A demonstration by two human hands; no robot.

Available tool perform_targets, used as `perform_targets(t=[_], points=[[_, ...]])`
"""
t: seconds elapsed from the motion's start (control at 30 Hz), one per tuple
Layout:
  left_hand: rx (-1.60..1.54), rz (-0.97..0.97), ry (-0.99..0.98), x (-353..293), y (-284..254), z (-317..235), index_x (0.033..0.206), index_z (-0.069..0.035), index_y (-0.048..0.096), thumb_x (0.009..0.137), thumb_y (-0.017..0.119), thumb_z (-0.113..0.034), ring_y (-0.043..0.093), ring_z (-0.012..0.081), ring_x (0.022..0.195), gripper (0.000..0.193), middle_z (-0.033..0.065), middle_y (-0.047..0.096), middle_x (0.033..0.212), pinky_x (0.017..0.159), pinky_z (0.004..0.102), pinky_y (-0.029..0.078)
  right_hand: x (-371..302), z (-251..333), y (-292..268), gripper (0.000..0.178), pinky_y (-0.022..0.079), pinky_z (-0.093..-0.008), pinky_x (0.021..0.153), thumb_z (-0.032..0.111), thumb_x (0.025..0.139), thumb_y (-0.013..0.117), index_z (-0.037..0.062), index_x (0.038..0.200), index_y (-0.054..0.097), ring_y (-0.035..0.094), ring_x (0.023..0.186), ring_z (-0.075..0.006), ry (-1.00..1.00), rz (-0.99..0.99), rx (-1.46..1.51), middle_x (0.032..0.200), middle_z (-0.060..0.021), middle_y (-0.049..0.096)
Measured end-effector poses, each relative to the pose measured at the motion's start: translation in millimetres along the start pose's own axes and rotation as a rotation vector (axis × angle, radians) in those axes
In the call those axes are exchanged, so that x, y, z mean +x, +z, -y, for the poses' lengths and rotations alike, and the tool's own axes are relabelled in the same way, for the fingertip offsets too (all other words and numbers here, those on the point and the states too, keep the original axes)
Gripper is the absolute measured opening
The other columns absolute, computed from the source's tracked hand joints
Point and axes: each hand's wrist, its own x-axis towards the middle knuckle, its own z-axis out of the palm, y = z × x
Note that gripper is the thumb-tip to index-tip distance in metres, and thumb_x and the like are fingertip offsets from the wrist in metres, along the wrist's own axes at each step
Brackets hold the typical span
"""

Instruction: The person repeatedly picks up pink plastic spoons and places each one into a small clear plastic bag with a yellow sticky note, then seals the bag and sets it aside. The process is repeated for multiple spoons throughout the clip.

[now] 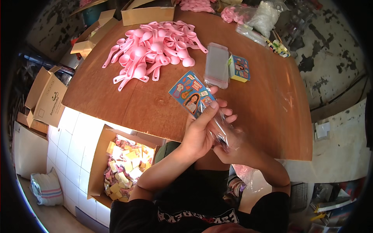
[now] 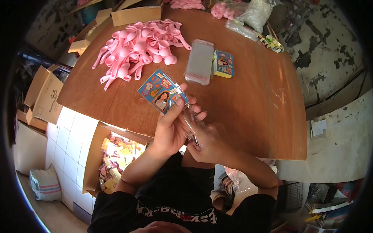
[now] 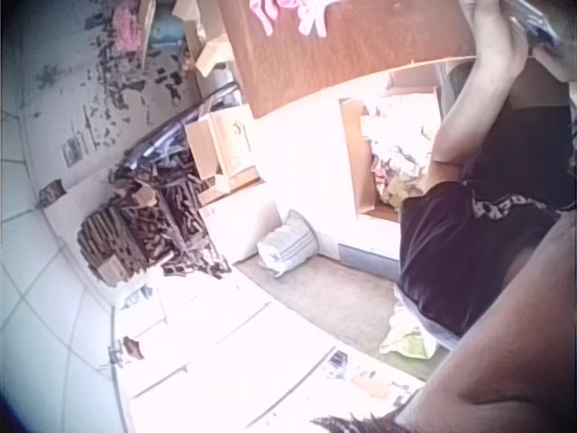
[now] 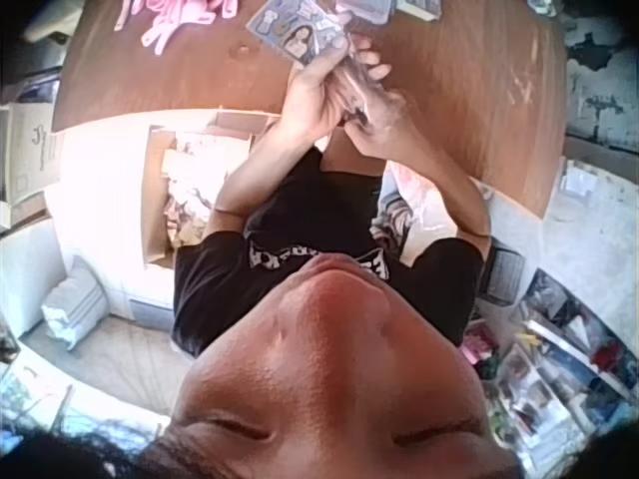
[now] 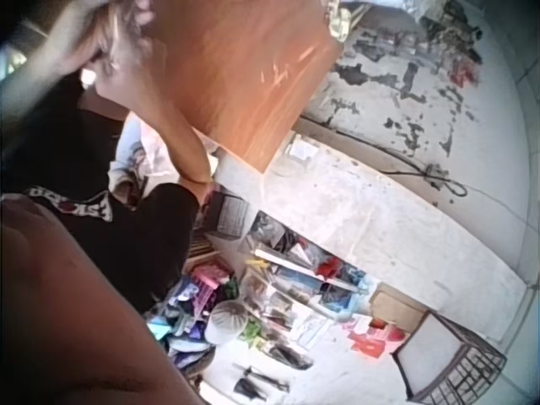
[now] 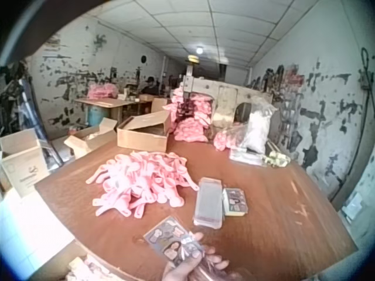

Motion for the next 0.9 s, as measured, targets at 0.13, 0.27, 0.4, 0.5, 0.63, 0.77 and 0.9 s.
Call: perform_targets(t=[0.13, 0.27, 0.4, 0.5, 0.63, 0.77, 0.9], points=[[-0.071, -0.158, -0.003, -4.1, -7.9, -17.1, 0.138, -0.012, 0.046, 0.101, 0.056, -0.024, 0.065, 0.0181, 0.089, 0.04, 0.0059, 0.061, 0.101, 0.09, 0.0428, 0.056, 8.5, 9.8, -1.5, 0.086, 0.053, -0.0401, 0.053, 0.005, 0.072, 0.063, 0.016, 0.152, 0.034, 0.064, 0.056, -0.0299, -0.118, 0.046, -0.139, 0.082, -0.0144, 0.067], [-0.094, -0.203, 0.175, -1.8, -24.9, -56.4, 0.134, -0.01, 0.048, 0.098, 0.061, -0.028, 0.066, 0.0217, 0.093, 0.042, 0.0053, 0.062, 0.099, 0.095, 0.0424, 0.053, 15.4, 12.2, -10.9, 0.061, 0.049, -0.0355, 0.048, 0.002, 0.072, 0.063, 0.0166, 0.131, 0.062, 0.056, 0.047, -0.0235, -0.366, -0.028, -0.116, 0.072, -0.0067, 0.065], [-0.05, -0.265, 0.284, 3.1, -31.6, -79.8, 0.132, -0.009, 0.05, 0.097, 0.062, -0.028, 0.065, 0.0243, 0.096, 0.041, 0.0066, 0.062, 0.1, 0.095, 0.0439, 0.053, 73.5, -6.7, -21.1, 0.024, 0.047, -0.0287, 0.05, 0.001, 0.078, 0.065, 0.0069, 0.1, 0.073, 0.058, 0.05, -0.0154, -0.186, -0.319, 0.039, 0.068, -0.0055, 0.064], [-0.037, -0.28, 0.265, 5.1, -39.8, -78.1, 0.131, -0.009, 0.05, 0.098, 0.061, -0.029, 0.065, 0.0257, 0.099, 0.041, 0.0079, 0.063, 0.103, 0.096, 0.0448, 0.052, 151.1, -60.6, -24.2, 0.016, 0.054, -0.0421, 0.067, 0.013, 0.083, 0.065, 0.003, 0.093, 0.072, 0.068, 0.071, -0.0254, -0.146, -0.435, -0.328, 0.082, -0.0102, 0.07], [-0.056, -0.291, 0.151, 10.1, -47.0, -64.0, 0.129, -0.01, 0.052, 0.098, 0.06, -0.029, 0.068, 0.025, 0.098, 0.037, 0.0075, 0.067, 0.101, 0.091, 0.0426, 0.055, 219.2, -124.1, -18.0, 0.022, 0.054, -0.0483, 0.08, 0.024, 0.082, 0.068, 0.0067, 0.094, 0.074, 0.069, 0.085, -0.0337, -0.004, -0.522, -0.688, 0.097, -0.0127, 0.071], [-0.036, -0.276, 0.142, 7.4, -51.2, -65.9, 0.13, -0.01, 0.052, 0.099, 0.06, -0.03, 0.068, 0.0254, 0.101, 0.038, 0.0077, 0.067, 0.102, 0.092, 0.0444, 0.055, 241.6, -124.0, -14.5, 0.026, 0.053, -0.0478, 0.08, 0.029, 0.077, 0.072, 0.0085, 0.093, 0.075, 0.07, 0.09, -0.033, 0.404, -0.364, -0.64, 0.098, -0.0155, 0.071], [-0.024, -0.264, 0.148, 5.4, -50.2, -65.7, 0.131, -0.01, 0.051, 0.099, 0.059, -0.029, 0.068, 0.0254, 0.1, 0.038, 0.0079, 0.067, 0.103, 0.092, 0.0447, 0.055, 249.5, -130.8, -20.2, 0.025, 0.055, -0.0501, 0.077, 0.031, 0.078, 0.071, 0.0113, 0.093, 0.076, 0.07, 0.092, -0.0369, 0.51, -0.305, -0.635, 0.103, -0.0156, 0.071]])
